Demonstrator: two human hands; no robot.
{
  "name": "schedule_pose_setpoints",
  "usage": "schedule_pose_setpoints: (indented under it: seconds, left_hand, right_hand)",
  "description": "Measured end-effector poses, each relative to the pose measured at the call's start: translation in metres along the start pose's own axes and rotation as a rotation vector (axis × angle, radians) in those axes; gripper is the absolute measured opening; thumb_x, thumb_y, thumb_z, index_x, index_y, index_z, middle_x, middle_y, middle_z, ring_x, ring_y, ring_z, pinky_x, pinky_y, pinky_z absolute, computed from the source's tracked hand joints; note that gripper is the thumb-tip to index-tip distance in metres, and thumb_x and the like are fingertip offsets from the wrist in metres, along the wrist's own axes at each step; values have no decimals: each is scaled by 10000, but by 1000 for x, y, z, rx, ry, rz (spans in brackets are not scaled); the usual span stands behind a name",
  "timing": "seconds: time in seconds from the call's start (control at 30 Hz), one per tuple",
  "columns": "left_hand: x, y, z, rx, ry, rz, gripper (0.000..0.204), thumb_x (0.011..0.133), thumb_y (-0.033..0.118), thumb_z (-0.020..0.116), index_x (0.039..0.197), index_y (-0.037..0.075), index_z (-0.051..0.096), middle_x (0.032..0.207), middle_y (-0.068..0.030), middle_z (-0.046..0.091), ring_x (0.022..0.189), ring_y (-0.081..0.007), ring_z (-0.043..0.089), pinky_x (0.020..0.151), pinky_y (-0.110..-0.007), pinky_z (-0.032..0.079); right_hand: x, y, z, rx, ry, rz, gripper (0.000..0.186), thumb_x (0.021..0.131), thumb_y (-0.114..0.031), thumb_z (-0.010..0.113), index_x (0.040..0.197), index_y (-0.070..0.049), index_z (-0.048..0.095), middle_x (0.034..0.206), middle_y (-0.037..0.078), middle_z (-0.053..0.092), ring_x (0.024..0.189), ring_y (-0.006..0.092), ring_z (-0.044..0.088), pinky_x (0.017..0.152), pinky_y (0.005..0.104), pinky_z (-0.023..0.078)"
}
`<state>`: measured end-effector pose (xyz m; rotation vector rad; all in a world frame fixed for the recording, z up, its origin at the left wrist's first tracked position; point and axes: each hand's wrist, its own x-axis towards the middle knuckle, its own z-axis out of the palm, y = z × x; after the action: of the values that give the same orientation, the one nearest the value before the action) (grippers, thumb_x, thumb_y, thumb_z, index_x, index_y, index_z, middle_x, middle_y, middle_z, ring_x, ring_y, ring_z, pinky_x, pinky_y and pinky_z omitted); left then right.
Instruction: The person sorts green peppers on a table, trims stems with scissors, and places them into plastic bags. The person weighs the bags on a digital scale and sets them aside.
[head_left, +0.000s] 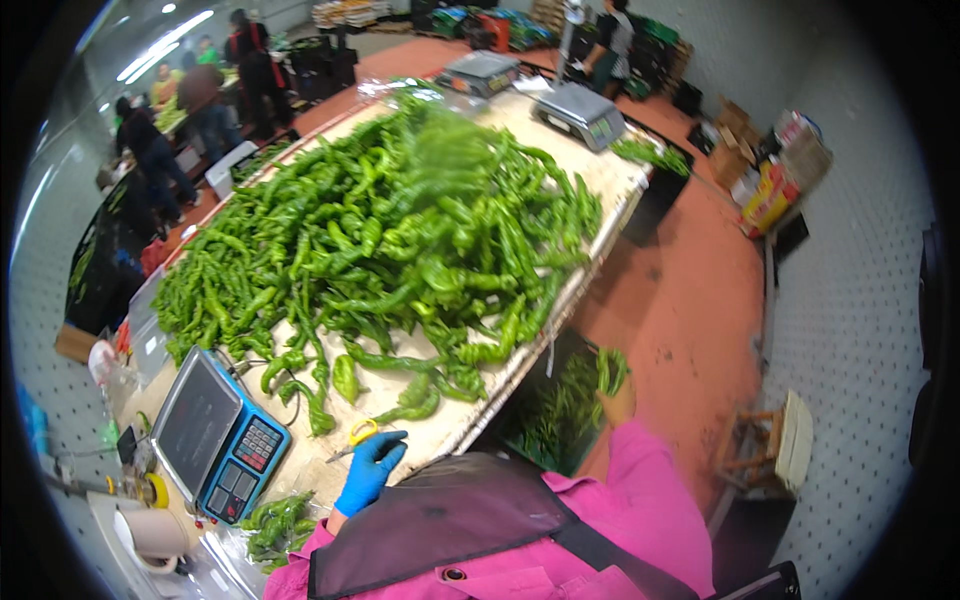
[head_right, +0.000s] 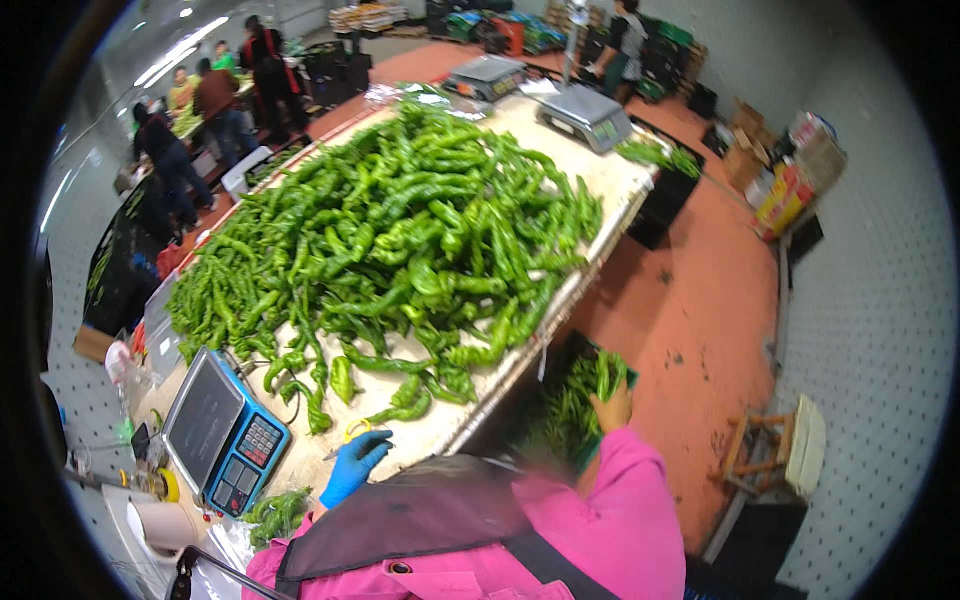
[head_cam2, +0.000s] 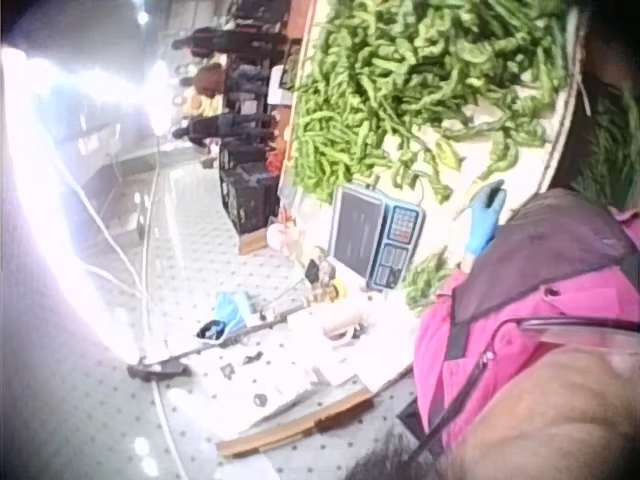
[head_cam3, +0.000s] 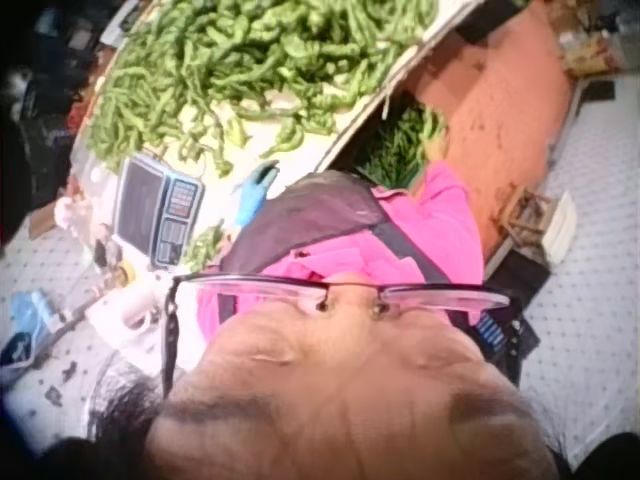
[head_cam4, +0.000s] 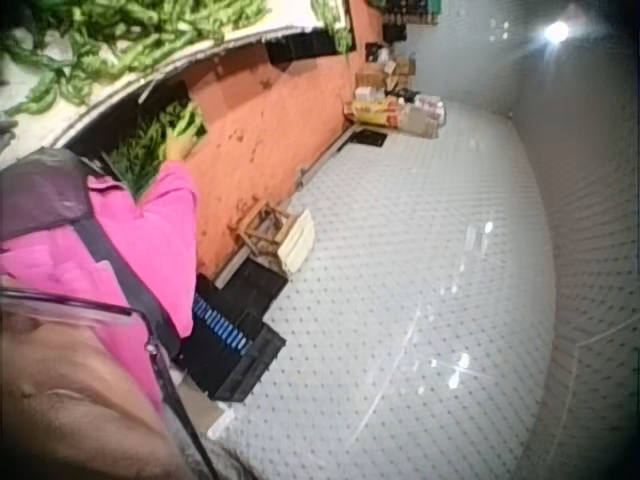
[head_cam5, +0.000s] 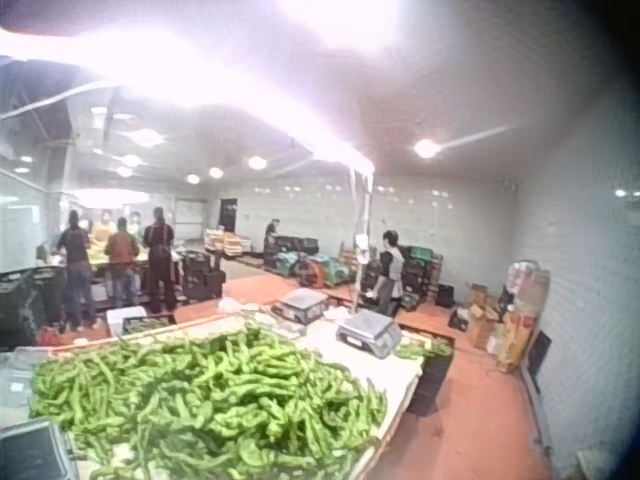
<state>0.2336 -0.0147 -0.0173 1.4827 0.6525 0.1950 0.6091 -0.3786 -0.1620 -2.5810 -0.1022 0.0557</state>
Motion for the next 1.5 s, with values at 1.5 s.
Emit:
schedule_pose_setpoints:
  seconds: [1.5]
  left_hand:
    - [-29, -29, -9, -13, 212, 4, 292, 932, 139, 666, 1195, 14, 659, 1179, -87, 658, 1053, -167, 629, 936, -299, 491]
  right_hand:
    - [-143, -234, 135, 322, -666, -1117, 369, 805, -156, 684, 1161, -115, 596, 976, 118, 590, 907, 310, 619, 768, 391, 514]
